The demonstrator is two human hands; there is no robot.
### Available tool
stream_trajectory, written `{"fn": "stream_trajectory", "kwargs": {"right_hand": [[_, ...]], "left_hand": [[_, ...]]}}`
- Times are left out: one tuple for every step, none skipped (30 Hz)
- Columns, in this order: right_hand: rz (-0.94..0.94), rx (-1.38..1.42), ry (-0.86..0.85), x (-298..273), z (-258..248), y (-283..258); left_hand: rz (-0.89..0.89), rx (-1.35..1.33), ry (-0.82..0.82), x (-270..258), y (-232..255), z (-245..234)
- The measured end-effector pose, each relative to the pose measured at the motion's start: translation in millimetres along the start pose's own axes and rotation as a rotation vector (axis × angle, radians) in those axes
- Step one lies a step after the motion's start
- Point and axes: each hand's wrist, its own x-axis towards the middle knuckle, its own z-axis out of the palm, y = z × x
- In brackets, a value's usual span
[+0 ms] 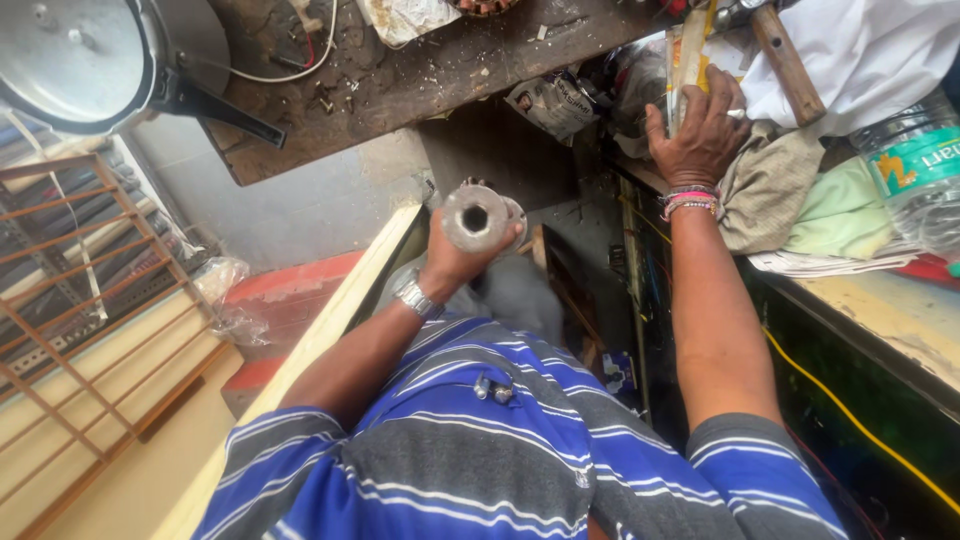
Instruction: The person disassembles a copper-wound electrical component, cleans it with a cloth, and then uses a hammer to tap it while seated on the floor. The person also handles a metal container and a cylindrical part during the process.
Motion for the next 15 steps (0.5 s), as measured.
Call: {"fn": "stream_trajectory", "kwargs": {"right_hand": [[0.001, -0.019, -0.012, -2.6, -0.8, 1.7], [0.005, -0.025, -0.030, -5.0, -1.4, 3.1], [0.010, -0.029, -0.041, -4.1, -0.4, 2.6], [0.015, -0.033, -0.052, -3.1, 0.1, 2.1], [0.019, -0.042, -0.045, -1.9, 0.3, 2.1], [0.023, -0.051, -0.038, -1.1, 0.8, 1.7], [0.022, -0.061, -0.034, -2.4, -0.5, 2.7], [0.018, -0.075, -0.043, -3.5, -1.9, 3.8], [0.010, -0.081, -0.043, -0.3, -0.2, 2.5], [0.003, -0.088, -0.043, -1.2, -1.8, 1.7], [0.006, -0.088, -0.045, -2.0, -2.8, 0.5], [0.008, -0.088, -0.048, -1.0, -3.0, 0.5], [0.014, -0.090, -0.053, -1.9, -3.7, 1.2], [0.017, -0.082, -0.049, -1.8, -3.1, 1.9], [0.018, -0.076, -0.049, -2.5, -3.1, 3.5]], "left_hand": [[-0.001, 0.102, -0.047, 0.7, -10.8, 4.5], [0.136, 0.225, -0.001, 2.4, -20.6, 8.6], [0.279, 0.351, 0.044, 7.5, -29.1, 10.1], [0.424, 0.475, 0.087, 11.1, -35.7, 11.2], [0.451, 0.611, 0.058, 15.2, -40.4, 11.9], [0.478, 0.746, 0.029, 18.2, -43.9, 12.5], [0.501, 0.878, 0.003, 17.7, -46.9, 14.7], [0.510, 0.869, -0.028, 16.9, -49.0, 16.7], [0.519, 0.868, -0.050, 18.4, -50.3, 16.0], [0.528, 0.866, -0.072, 16.0, -50.0, 15.8], [0.497, 0.698, -0.020, 15.4, -48.9, 15.2], [0.466, 0.528, 0.030, 17.3, -47.5, 15.7], [0.433, 0.357, 0.074, 18.2, -46.6, 16.9], [0.322, 0.291, 0.014, 20.9, -47.0, 18.4], [0.207, 0.222, -0.046, 22.9, -48.7, 22.0]]}}
